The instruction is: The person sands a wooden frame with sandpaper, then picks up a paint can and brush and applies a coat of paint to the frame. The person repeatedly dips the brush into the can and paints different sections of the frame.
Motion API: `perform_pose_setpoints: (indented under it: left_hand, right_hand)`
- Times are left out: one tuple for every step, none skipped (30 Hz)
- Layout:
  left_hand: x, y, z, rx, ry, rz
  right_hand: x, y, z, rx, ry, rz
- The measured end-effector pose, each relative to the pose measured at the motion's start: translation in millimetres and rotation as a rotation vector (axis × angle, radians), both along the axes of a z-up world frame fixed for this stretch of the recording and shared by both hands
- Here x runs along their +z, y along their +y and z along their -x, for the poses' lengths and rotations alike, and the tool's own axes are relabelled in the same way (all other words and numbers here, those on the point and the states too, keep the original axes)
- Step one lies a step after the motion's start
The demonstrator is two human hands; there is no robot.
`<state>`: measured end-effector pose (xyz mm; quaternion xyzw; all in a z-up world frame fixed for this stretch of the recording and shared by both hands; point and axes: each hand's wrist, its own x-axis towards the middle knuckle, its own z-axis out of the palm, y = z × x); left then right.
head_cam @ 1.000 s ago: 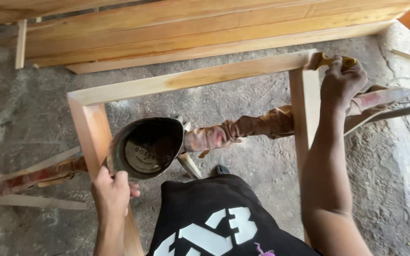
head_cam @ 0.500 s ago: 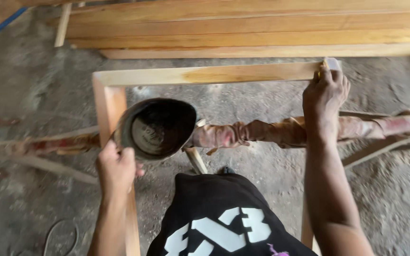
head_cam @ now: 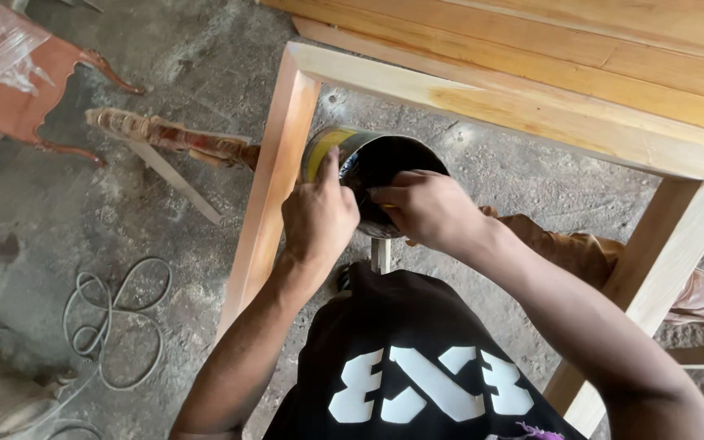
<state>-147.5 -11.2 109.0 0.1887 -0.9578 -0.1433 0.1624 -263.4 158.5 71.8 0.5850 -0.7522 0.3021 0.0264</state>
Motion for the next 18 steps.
perform_pose_setpoints:
  left_hand:
    - [-0.1,1.9,0.1,-0.010,-0.038,-0.039]
    - [2.4,2.2,1.5,-0.021,-0.072,-0.077]
    - [5.7,3.1,3.0,-0.028,-0.028,-0.010]
    - [9.8,2.7,6.4,-0.039,0.012,0.059]
    - [14.1,2.0,9.8,-0.049,0.052,0.128]
    - [19.2,-1.3,15.9,-0.038,0.011,0.084]
    - [24.4,-6.6,22.5,-0.027,-0.030,0.040]
    - [27.1,-9.3,24.7,-0.009,-0.080,-0.016]
    - [30.1,-15.4,29.2,-0.003,-0.032,0.020]
    - [33.2,-23.1,36.0,-0.004,0.016,0.056]
    - [36.4,-31.3,43.4,-0.006,0.065,0.093]
    - [40.9,-41.2,52.4,-0.010,0.063,0.041]
    - [45.7,-52.3,60.7,-0.015,0.060,-0.012]
    - [49.6,-63.0,71.4,-0.024,0.057,-0.066]
    - [52.9,-72.8,84.8,-0.010,0.036,-0.134]
    - [55.2,-82.2,98.0,-0.002,0.006,-0.202]
    - [57.3,-91.3,110.5,0.005,-0.024,-0.269]
    - [60.4,-101.7,124.1,-0.047,-0.002,-0.251]
  right_hand:
    - [-12.0,-16.9,2.6,0.038,0.016,-0.150]
    - [-16.8,-31.2,5.6,0.074,0.039,-0.298]
    - [-17.2,-42.8,7.1,0.076,0.050,-0.424]
    - [-13.1,-50.8,9.5,0.075,0.060,-0.548]
    - [-5.3,-54.0,12.6,0.074,0.070,-0.672]
    - [5.7,-56.1,17.3,0.048,0.064,-0.621]
    - [18.6,-53.6,23.3,0.022,0.058,-0.569]
    - [28.7,-48.3,20.8,0.007,0.044,-0.527]
    - [40.8,-36.7,27.3,0.103,0.173,-0.190]
    - [52.6,-22.1,36.5,0.185,0.295,0.151]
    - [59.2,-12.9,36.9,0.028,-0.029,0.176]
    - [68.0,-3.6,40.1,-0.140,-0.351,0.196]
    - [75.5,4.2,43.8,-0.247,-0.419,0.261]
    - [82.3,11.8,46.8,-0.359,-0.484,0.327]
    - [89.6,15.2,53.6,-0.377,-0.592,0.470]
    - [94.6,19.2,55.5,-0.399,-0.701,0.616]
    - [100.2,21.6,57.0,-0.417,-0.728,0.700]
    - [106.2,23.3,58.0,-0.450,-0.758,0.789]
